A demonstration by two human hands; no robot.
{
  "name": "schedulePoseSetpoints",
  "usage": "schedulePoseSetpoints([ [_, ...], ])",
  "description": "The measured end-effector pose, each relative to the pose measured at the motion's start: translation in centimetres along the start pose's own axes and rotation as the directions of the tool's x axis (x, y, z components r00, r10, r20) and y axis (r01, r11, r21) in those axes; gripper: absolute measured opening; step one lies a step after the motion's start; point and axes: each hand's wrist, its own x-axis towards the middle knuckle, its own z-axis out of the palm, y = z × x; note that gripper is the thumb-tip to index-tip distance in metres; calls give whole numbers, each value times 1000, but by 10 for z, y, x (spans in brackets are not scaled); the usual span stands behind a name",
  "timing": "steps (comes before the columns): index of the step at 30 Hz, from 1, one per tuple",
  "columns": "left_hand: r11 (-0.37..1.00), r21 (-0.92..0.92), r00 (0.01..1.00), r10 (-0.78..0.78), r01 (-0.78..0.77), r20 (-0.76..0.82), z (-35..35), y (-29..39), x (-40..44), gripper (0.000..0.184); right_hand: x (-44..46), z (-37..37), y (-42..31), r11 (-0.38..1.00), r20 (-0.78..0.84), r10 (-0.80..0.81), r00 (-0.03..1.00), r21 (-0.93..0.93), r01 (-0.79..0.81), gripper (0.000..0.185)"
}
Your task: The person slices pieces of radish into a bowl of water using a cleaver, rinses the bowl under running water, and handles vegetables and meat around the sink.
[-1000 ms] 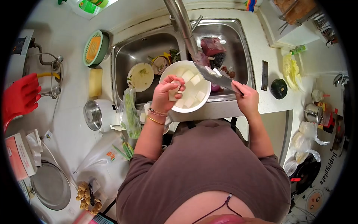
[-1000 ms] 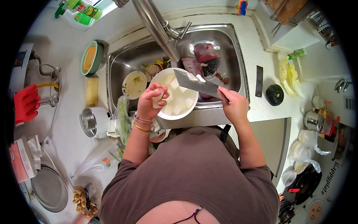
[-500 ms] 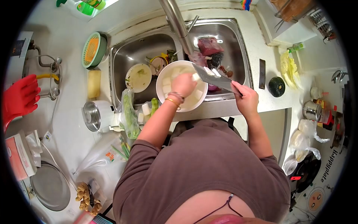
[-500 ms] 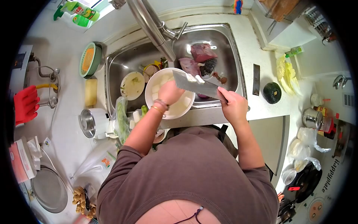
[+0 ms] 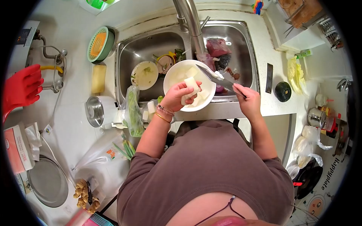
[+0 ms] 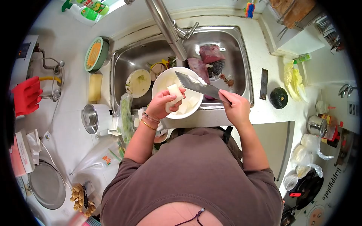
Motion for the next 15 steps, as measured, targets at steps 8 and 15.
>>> schedulePoseSetpoints([
  [8,974,-199,994,113,-109,8,-10,-12,-7,30,1,4,-12,1000,18,-12,1000,10,12,14],
  [15,910,-369,980,155,-191,-125,7,-18,-1,31,0,7,-23,972,13,-207,978,-111,207,27],
])
